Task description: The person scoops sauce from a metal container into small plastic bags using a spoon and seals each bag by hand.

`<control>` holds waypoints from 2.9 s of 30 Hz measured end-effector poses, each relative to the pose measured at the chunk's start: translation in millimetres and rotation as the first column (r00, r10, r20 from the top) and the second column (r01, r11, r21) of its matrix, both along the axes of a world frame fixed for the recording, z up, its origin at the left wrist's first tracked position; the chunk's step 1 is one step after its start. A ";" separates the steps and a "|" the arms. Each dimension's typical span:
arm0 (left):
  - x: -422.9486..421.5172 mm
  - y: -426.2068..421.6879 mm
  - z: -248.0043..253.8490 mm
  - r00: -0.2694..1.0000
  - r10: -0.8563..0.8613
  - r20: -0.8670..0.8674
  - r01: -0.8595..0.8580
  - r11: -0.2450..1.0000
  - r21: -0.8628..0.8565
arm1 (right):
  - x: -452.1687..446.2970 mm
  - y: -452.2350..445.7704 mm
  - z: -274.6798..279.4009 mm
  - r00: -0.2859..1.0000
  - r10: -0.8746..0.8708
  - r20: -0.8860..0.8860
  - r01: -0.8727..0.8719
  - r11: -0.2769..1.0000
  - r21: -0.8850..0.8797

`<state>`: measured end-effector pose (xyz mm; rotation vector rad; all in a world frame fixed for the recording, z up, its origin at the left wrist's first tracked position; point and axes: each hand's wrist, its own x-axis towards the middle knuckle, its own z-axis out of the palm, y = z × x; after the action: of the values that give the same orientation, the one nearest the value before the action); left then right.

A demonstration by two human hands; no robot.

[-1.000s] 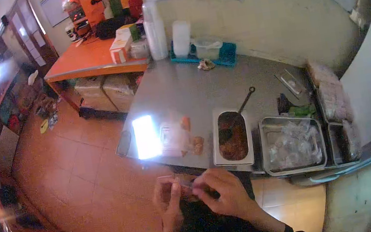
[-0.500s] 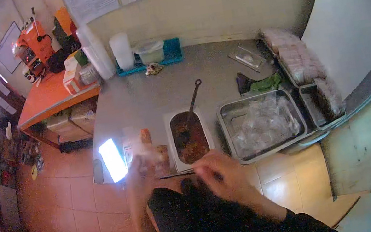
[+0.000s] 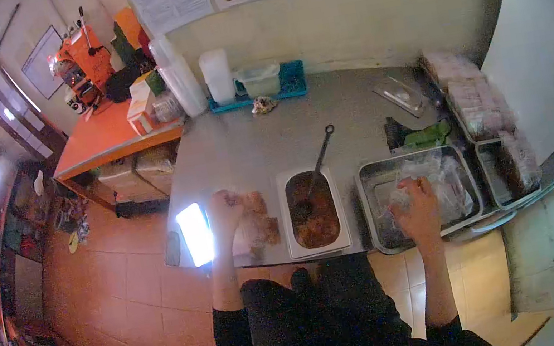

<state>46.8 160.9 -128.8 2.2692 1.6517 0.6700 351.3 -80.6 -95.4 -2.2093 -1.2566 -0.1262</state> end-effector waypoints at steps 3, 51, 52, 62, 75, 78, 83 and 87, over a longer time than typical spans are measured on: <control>-5.6 0.1 3.1 0.998 0.023 0.055 -0.023 1.000 -0.003 | 0.8 8.0 -7.7 0.997 -0.060 -0.050 0.054 0.993 -0.108; -11.2 -168.9 12.3 0.187 0.192 0.963 0.320 0.915 -0.245 | -83.4 61.0 39.4 0.776 0.578 -0.252 -0.464 0.794 0.393; -12.9 -171.2 13.1 0.207 0.256 0.944 0.318 0.895 -0.312 | -84.4 56.3 38.6 0.778 0.575 -0.253 -0.463 0.797 0.388; -11.2 -176.6 8.7 0.325 0.290 0.900 0.300 0.871 -0.389 | -77.5 36.4 21.4 0.466 0.815 -0.345 -0.659 0.580 0.479; -15.9 -182.7 0.0 0.315 0.310 0.897 0.325 0.852 -0.409 | -72.9 25.7 47.1 0.553 0.801 -0.231 -0.703 0.597 0.387; -15.4 -183.8 -1.4 0.309 0.343 0.887 0.308 0.847 -0.434 | -76.1 14.8 63.2 0.545 0.798 -0.258 -0.776 0.596 0.205; -15.1 -185.5 -5.9 0.312 0.343 0.886 0.330 0.835 -0.439 | -67.1 8.1 75.8 0.428 0.827 -0.366 -0.842 0.512 0.172; -13.4 -187.2 -6.3 0.321 0.331 0.887 0.334 0.837 -0.433 | -57.8 13.6 83.6 0.378 0.839 -0.392 -0.878 0.459 0.137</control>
<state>33.4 -26.3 -135.0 0.9619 0.9599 1.0617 293.5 -67.1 -11.8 -1.2225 -1.9964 0.8036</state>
